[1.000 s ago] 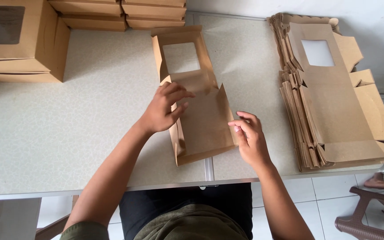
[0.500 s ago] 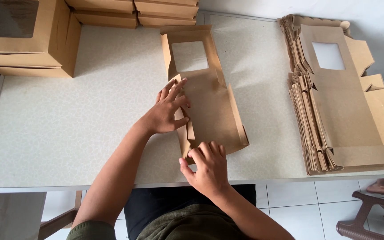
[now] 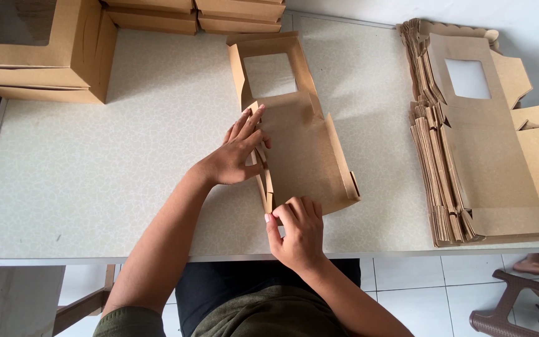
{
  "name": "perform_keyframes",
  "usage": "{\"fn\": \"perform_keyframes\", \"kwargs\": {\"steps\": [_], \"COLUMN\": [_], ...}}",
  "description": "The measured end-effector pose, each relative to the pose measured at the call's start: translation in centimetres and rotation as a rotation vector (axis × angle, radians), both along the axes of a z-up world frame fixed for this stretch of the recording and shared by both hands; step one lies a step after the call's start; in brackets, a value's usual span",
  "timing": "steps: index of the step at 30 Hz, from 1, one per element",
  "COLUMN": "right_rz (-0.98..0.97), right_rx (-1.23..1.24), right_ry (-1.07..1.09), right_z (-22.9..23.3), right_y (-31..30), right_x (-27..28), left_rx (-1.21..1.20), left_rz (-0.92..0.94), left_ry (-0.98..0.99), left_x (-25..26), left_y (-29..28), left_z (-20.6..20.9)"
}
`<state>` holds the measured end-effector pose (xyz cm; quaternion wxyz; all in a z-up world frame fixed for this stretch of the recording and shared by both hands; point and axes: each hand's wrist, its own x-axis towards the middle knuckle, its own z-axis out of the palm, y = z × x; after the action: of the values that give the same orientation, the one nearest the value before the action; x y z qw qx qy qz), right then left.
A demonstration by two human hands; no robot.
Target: Assembling a cardboard box with a clear window by folding and tucking pre-cut flaps.
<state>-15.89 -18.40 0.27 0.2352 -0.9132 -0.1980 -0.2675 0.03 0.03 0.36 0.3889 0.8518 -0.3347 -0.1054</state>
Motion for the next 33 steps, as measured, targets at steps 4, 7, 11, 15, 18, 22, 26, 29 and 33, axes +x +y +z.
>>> {"fn": "perform_keyframes", "kwargs": {"steps": [4, 7, 11, 15, 18, 22, 26, 29, 33], "right_rz": [-0.02, -0.025, -0.008, 0.028, 0.048, 0.027, -0.046, -0.027, 0.082], "right_rx": [-0.011, -0.009, -0.022, -0.005, 0.059, 0.101, 0.182, 0.319, 0.494], "right_ry": [0.005, 0.01, 0.003, -0.004, 0.021, 0.014, 0.07, 0.23, 0.473], "right_z": [0.9, 1.2, 1.3, 2.5, 3.2, 6.1, 7.4, 5.2, 1.6], "right_y": [0.4, 0.4, 0.4, 0.3, -0.9, -4.5, -9.2, -12.3, -13.1], "right_x": [0.6, 1.0, 0.9, 0.8, 1.7, 5.2, 9.6, 13.6, 17.3], "left_rx": [-0.01, -0.031, -0.035, -0.062, -0.085, -0.103, -0.16, -0.217, -0.288], "left_rz": [-0.014, -0.035, -0.029, -0.037, -0.04, -0.033, -0.039, -0.048, -0.034], "left_ry": [0.008, 0.0, -0.004, -0.021, -0.018, 0.002, 0.039, 0.074, 0.12], "left_x": [0.0, -0.1, -0.1, 0.0, 0.3, 0.6, 1.1, 1.8, 1.8], "left_y": [-0.2, -0.4, -0.4, -0.1, 0.0, 0.4, 0.9, 1.1, 1.4], "left_z": [-0.2, 0.0, -0.2, 0.2, 0.0, 0.1, -0.4, -2.0, -0.5]}}
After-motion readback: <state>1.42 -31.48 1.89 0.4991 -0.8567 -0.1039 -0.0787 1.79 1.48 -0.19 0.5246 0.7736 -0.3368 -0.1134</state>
